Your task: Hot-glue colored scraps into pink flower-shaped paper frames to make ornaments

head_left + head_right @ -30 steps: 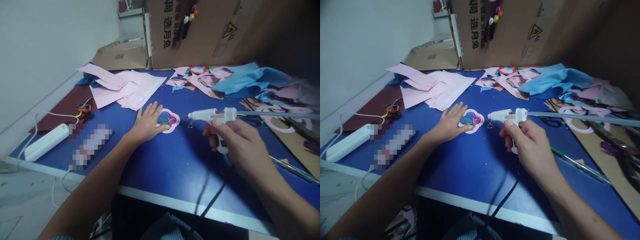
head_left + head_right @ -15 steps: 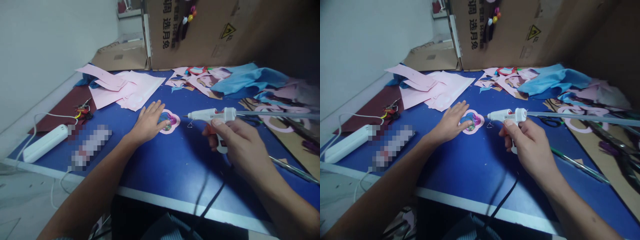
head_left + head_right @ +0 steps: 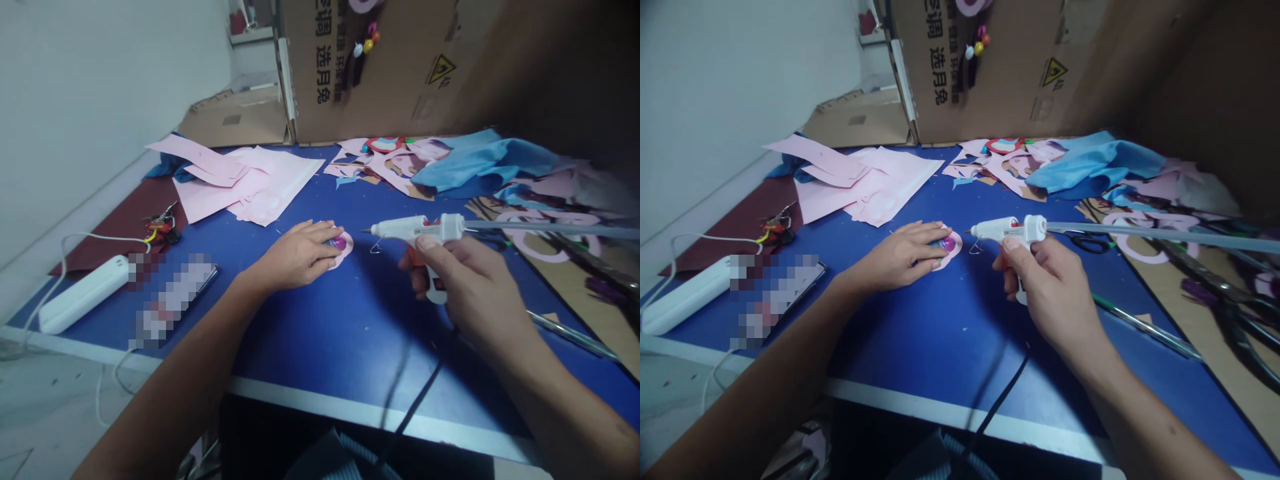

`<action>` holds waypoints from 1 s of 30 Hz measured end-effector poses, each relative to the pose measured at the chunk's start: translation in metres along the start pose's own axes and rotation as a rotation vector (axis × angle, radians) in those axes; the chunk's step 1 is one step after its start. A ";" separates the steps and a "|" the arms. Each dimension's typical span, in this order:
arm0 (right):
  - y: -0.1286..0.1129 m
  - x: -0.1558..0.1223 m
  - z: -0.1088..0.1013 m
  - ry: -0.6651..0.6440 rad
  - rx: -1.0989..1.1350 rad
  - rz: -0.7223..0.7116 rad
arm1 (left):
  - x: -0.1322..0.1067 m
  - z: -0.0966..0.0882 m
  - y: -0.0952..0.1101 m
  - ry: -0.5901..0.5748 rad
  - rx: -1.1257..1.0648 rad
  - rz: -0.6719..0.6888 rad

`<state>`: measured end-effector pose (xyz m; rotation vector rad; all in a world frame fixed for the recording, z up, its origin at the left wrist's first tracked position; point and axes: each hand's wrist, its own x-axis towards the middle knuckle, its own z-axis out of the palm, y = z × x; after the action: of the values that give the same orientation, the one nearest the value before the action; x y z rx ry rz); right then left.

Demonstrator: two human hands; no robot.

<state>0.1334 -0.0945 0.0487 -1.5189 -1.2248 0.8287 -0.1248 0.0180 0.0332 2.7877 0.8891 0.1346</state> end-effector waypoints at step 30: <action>0.004 0.002 0.001 0.011 -0.003 -0.009 | -0.002 0.005 -0.015 -0.029 0.039 -0.503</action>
<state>0.1340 -0.0919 0.0444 -1.5178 -1.2239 0.8118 -0.1339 0.0282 0.0251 2.4942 1.5584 -0.0040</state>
